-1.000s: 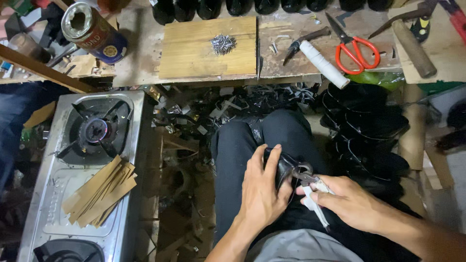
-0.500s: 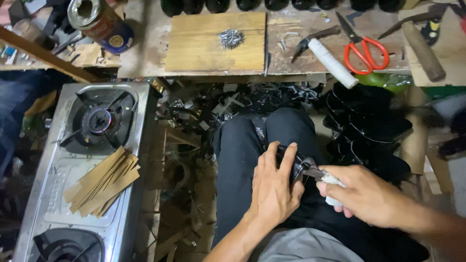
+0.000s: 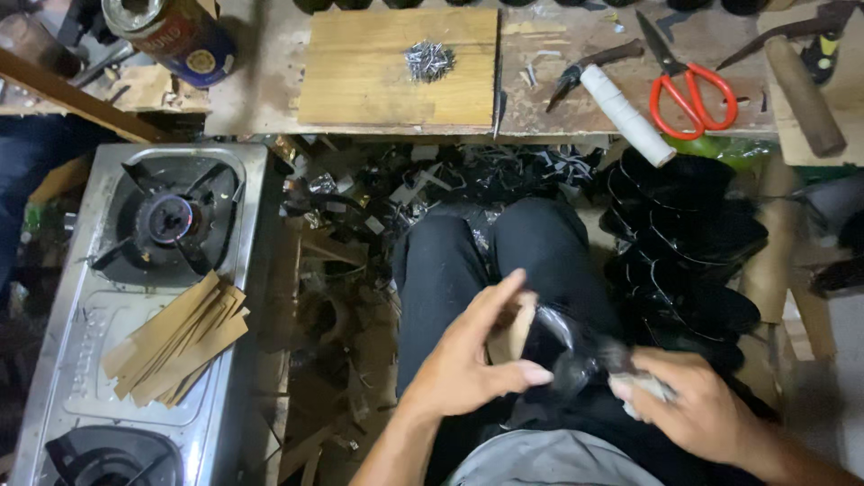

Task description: The person holds a black high-heeled shoe on their lap and repeatedly hammers nails along the sole edge to attach the sole. They rotate the shoe to access different sections and continue hammering until the entire perimeter is fastened.

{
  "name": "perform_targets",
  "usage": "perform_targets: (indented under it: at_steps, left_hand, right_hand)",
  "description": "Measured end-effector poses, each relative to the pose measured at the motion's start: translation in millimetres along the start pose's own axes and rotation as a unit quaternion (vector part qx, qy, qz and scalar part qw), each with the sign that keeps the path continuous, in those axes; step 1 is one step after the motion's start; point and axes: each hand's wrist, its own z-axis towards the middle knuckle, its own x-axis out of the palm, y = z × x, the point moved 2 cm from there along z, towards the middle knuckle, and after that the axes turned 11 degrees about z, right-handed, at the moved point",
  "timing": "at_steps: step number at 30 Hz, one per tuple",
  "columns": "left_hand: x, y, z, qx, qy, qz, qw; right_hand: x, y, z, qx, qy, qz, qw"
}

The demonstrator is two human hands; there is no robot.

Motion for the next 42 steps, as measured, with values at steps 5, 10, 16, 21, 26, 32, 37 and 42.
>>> perform_targets:
  at_steps: [5, 10, 16, 21, 26, 32, 37, 42]
  left_hand:
    - [6, 19, -13, -0.139, 0.101, -0.041, 0.984]
    - [7, 10, -18, 0.018, 0.100, -0.108, 0.989]
    - [9, 10, -27, 0.026, 0.113, -0.113, 0.987]
    - [16, 33, -19, -0.053, 0.099, -0.179, 0.977]
    - [14, 52, -15, -0.226, 0.110, -0.264, 0.931]
    - [2, 17, -15, 0.040, -0.034, 0.121, 0.991]
    - [16, -2, -6, -0.041, -0.073, 0.248, 0.965]
    - [16, -5, -4, -0.053, -0.102, 0.243, 0.963]
  right_hand:
    - [6, -48, -29, -0.116, -0.051, -0.005, 0.992]
    - [10, -79, -53, -0.177, 0.025, -0.032, 0.983]
    - [20, -78, -61, -0.117, 0.029, -0.012, 0.993]
    - [31, -39, -37, -0.138, -0.024, -0.019, 0.990]
    - [46, 1, -5, -0.137, -0.086, -0.072, 0.984]
    - [43, 37, 15, 0.045, -0.074, -0.064, 0.994]
    - [41, 63, 32, 0.114, -0.015, -0.059, 0.992]
    - [32, 72, 43, 0.148, 0.072, -0.025, 0.986]
